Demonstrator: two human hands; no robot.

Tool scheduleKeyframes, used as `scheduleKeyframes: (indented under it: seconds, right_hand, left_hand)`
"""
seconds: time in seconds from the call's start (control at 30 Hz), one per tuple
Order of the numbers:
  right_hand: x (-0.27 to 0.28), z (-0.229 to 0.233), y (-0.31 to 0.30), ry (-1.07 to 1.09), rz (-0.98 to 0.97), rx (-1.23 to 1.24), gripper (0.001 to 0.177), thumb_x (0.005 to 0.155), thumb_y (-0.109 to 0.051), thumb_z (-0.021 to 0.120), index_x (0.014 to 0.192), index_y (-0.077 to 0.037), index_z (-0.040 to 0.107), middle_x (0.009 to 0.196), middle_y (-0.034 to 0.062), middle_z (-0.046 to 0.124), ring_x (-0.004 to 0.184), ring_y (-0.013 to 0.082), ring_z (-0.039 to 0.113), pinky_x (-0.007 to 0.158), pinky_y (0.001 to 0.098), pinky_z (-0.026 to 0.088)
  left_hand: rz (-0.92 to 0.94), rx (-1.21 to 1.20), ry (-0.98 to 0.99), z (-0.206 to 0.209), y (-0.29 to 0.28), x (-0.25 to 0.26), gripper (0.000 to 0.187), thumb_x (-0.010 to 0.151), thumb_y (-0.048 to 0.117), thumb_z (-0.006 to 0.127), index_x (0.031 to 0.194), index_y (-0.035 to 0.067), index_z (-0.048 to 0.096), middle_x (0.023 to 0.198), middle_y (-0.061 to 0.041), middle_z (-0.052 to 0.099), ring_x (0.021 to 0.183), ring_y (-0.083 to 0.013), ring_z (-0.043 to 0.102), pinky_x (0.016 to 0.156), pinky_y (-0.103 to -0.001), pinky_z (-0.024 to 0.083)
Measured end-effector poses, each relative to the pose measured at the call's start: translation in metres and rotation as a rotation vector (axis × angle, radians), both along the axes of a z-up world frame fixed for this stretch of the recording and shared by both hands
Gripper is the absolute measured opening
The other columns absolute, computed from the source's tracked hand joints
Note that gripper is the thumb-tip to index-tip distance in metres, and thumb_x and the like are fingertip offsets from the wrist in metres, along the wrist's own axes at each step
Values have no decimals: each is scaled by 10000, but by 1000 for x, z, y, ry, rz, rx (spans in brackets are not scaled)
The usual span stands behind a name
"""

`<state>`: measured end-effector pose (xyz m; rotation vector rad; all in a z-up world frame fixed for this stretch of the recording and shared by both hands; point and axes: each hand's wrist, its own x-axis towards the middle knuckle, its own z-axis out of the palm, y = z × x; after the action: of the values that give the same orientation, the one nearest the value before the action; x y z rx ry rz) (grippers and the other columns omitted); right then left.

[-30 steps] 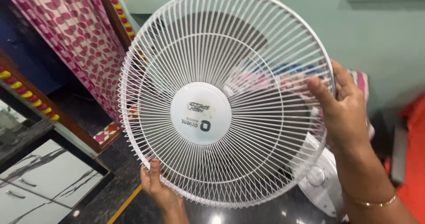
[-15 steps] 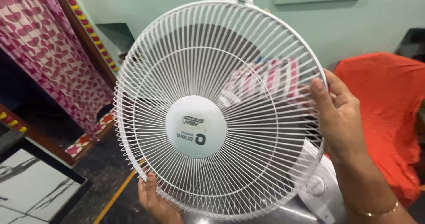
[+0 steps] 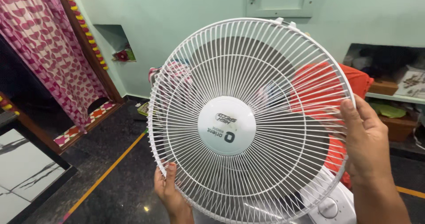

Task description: The person wipes the back and front of a white table fan with a cloth, then lifts and repositions the fan on a patterned bedsheet. The person handles the fan's power cord and plug while cleaning.

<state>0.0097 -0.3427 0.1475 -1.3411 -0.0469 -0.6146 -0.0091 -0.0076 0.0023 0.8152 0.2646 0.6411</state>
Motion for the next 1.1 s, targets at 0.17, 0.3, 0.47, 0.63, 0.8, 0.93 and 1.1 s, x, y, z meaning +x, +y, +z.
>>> scheduleKeyframes:
  seconds: [0.17, 0.3, 0.47, 0.63, 0.8, 0.93, 1.1]
  right_hand:
    - [-53, 9, -31, -36, -61, -13, 407, 1100, -245, 601, 1415, 12, 595, 1150, 71, 708, 970, 105, 676, 854, 255, 548]
    - [-95, 16, -36, -14, -110, -53, 412, 1105, -251, 588, 1405, 31, 587, 1153, 99, 703, 987, 123, 684, 857, 270, 560]
    - [-140, 18, -26, 14, -125, -29, 430, 1077, -261, 593, 1402, 20, 587, 1166, 94, 705, 1006, 125, 690, 862, 268, 562]
    - [-165, 24, -7, -3, 7, -42, 462, 1076, -282, 616, 1410, 37, 599, 1206, 76, 704, 1054, 120, 668, 920, 261, 532]
    - [-181, 26, 15, 67, 127, -2, 483, 1020, -288, 628, 1403, 5, 594, 1133, 59, 710, 1001, 122, 676, 863, 275, 553]
    - [-181, 16, 21, 59, 265, 46, 474, 1041, -273, 630, 1421, 9, 602, 1126, 60, 701, 976, 115, 664, 840, 281, 544]
    - [-171, 2, 16, 92, 411, 125, 449, 1057, -244, 625, 1424, 13, 591, 1091, 93, 705, 902, 128, 671, 777, 278, 555]
  left_hand:
    - [-20, 74, 70, 20, -26, -35, 386, 913, 224, 686, 1211, -5, 601, 978, -118, 701, 835, -196, 702, 744, -328, 590]
    - [-10, 100, 136, 28, -32, -72, 408, 894, 228, 687, 1226, 10, 600, 985, -107, 691, 877, -177, 716, 785, -327, 612]
    - [-6, 40, -22, 26, -17, -129, 448, 899, 195, 691, 1276, -20, 575, 1026, -110, 687, 875, -198, 694, 753, -349, 575]
    - [106, 29, -87, 19, 4, -181, 445, 951, 154, 694, 1333, -40, 574, 1095, -110, 661, 938, -181, 673, 807, -326, 554]
    - [160, 26, -33, 10, 22, -232, 420, 932, 160, 669, 1290, -38, 573, 1075, -145, 682, 907, -218, 700, 795, -348, 585]
    - [190, 16, -41, 7, 30, -266, 424, 906, 151, 674, 1283, -14, 574, 1065, -121, 692, 897, -209, 700, 779, -349, 587]
    - [382, 90, -7, 14, 14, -301, 386, 962, 117, 696, 1286, -56, 579, 1072, -120, 669, 905, -190, 670, 789, -328, 557]
